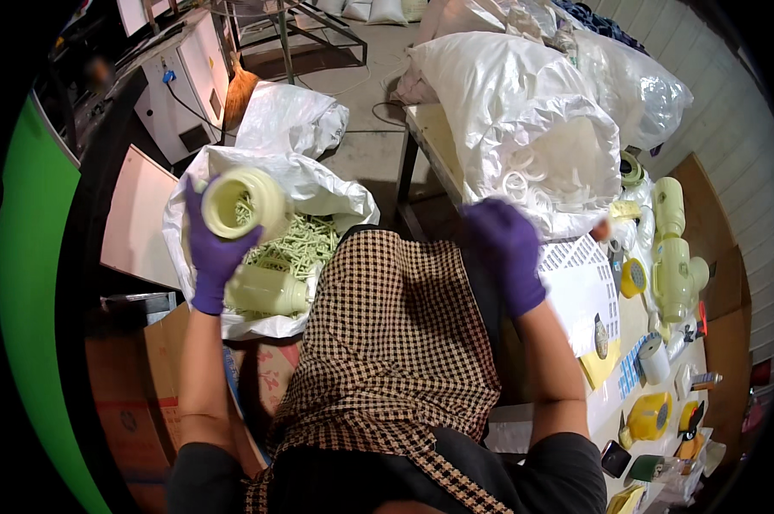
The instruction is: The person applies adhesive labels to the exterior of plastic jugs, inserts plastic rings or seals into the jug openings, and places the labeled jugs into a cardboard shipping box.
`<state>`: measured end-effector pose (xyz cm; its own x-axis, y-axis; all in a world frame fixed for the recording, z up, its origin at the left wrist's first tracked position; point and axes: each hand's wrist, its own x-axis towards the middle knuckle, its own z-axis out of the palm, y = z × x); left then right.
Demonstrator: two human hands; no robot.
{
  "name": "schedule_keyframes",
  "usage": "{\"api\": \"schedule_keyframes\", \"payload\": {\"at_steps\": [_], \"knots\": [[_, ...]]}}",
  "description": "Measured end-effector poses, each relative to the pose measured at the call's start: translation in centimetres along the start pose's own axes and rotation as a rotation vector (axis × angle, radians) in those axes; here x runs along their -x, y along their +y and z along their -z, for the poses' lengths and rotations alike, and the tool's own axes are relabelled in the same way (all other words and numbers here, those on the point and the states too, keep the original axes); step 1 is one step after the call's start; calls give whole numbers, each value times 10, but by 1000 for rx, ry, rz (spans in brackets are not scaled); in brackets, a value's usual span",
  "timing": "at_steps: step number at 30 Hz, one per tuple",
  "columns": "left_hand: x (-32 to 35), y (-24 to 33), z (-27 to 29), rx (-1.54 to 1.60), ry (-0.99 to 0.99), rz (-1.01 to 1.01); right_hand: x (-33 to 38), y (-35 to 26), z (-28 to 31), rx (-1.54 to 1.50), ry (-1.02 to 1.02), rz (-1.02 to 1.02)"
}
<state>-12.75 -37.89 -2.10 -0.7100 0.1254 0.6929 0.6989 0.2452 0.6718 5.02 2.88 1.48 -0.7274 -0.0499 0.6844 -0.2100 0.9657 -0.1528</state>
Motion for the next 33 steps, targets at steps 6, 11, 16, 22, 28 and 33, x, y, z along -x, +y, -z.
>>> {"api": "schedule_keyframes", "payload": {"at_steps": [6,11,16,22,28,33], "knots": [[-3,58,25,-106,-4,-97,-17,140,-7,468,-456,-297],[81,90,9,-198,-408,89,-14,168,-34,517,-501,-208],[124,81,1,23,-374,240,-19,89,-2,114,143,-38],[113,80,-6,-56,-469,146,14,-104,-10,-865,-361,123],[107,88,-23,41,-474,48,1,-170,-32,-882,-438,71],[100,92,-31,-242,-588,-188,12,-172,-44,-500,-542,84]]}}
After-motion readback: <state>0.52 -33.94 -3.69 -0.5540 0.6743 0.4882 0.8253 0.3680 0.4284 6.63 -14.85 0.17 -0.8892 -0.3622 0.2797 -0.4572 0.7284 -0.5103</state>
